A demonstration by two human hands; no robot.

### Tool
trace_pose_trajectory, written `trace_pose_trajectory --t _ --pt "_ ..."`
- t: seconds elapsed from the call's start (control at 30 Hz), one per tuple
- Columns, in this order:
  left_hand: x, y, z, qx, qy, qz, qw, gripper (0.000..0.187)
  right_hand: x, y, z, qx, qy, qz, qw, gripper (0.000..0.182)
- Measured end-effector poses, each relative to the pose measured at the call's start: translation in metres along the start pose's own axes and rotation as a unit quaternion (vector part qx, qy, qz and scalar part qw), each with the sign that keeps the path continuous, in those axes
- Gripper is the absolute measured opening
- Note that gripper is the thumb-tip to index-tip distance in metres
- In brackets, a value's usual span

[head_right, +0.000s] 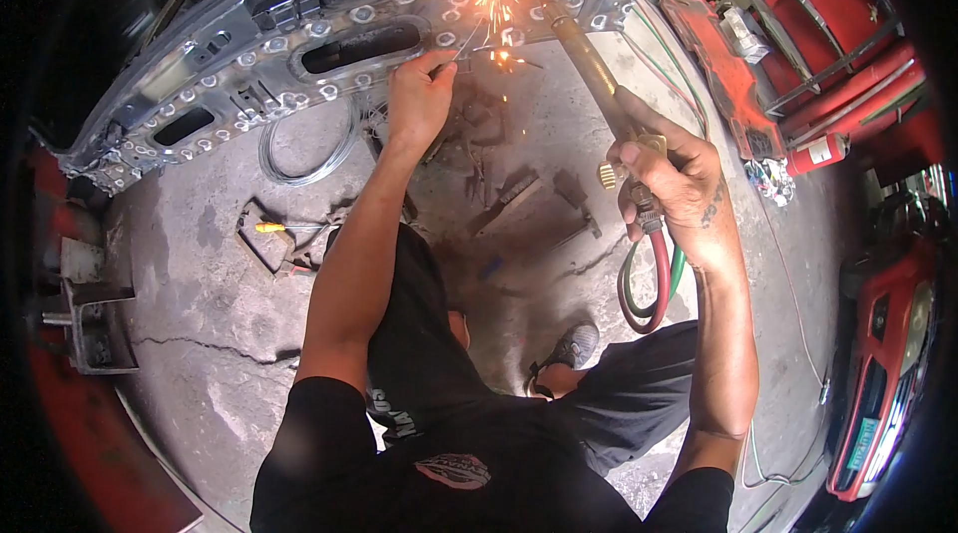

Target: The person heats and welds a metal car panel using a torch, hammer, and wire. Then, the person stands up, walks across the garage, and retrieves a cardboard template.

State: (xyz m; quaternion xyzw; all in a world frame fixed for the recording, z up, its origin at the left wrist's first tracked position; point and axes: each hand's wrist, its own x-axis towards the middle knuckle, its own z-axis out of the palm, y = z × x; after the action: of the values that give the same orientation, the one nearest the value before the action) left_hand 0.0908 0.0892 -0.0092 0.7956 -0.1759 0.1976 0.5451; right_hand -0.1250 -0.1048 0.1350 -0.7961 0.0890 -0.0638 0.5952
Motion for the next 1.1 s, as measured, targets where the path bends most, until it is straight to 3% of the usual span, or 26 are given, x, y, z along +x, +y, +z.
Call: trace_pose_trajectory --t 0.33,1.1 --pt "0.0011 0.0003 0.0008 -0.008 0.003 0.001 1.000 0.019 -0.0001 -0.0008 -0.0007 0.018 0.004 0.000 1.000 0.057" --pt "0.0022 0.0012 0.0019 -0.002 -0.009 -0.008 1.000 0.020 0.0016 0.0015 -0.0006 0.010 0.005 -0.001 1.000 0.067"
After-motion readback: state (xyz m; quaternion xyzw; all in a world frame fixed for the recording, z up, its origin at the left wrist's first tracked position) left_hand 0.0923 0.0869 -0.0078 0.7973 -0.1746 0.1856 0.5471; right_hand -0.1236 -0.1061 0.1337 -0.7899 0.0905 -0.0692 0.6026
